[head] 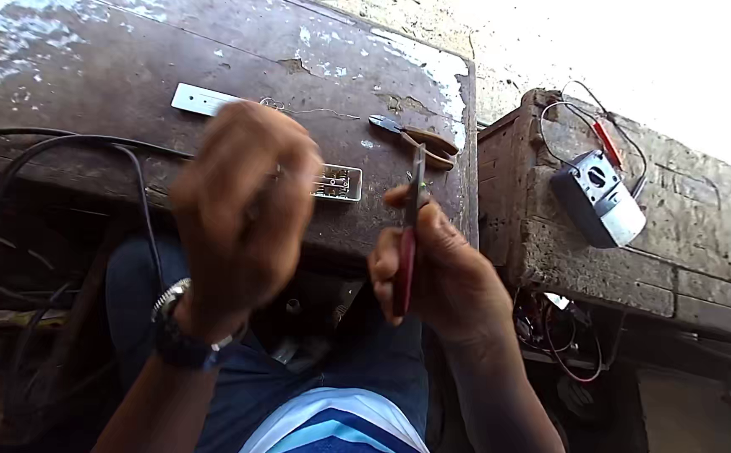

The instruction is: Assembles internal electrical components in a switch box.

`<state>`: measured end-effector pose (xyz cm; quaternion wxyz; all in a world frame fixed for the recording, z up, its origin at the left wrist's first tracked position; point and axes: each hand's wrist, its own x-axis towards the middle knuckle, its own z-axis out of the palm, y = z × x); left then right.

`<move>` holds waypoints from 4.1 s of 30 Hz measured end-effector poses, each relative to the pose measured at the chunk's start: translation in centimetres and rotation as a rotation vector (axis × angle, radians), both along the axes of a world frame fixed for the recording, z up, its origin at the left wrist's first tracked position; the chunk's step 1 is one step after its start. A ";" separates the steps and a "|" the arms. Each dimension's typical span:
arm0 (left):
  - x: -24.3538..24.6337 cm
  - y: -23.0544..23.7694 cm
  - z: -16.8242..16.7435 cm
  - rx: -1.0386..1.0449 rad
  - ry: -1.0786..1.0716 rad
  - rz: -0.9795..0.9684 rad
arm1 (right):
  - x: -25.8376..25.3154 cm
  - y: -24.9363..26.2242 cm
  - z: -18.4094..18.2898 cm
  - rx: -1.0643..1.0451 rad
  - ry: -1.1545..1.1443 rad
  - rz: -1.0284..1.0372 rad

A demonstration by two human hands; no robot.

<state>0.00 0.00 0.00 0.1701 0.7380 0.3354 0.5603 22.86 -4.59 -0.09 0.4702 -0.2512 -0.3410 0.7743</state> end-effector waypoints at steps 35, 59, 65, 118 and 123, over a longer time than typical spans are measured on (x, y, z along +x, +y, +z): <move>1.0 6.0 -7.6 -0.151 0.442 0.345 | -2.2 11.6 7.3 1.667 -2.130 0.321; 1.3 5.8 -8.2 -0.082 0.443 0.341 | -2.6 11.5 6.2 1.727 -2.089 0.354; 1.4 5.8 -8.4 -0.050 0.429 0.355 | -2.3 11.5 6.3 1.727 -2.100 0.341; 0.3 7.4 -8.0 -0.208 0.385 0.112 | -0.7 12.9 7.7 1.522 -2.044 0.517; 0.3 7.4 -8.0 -0.192 0.407 0.102 | -2.3 12.6 8.1 1.663 -2.054 0.517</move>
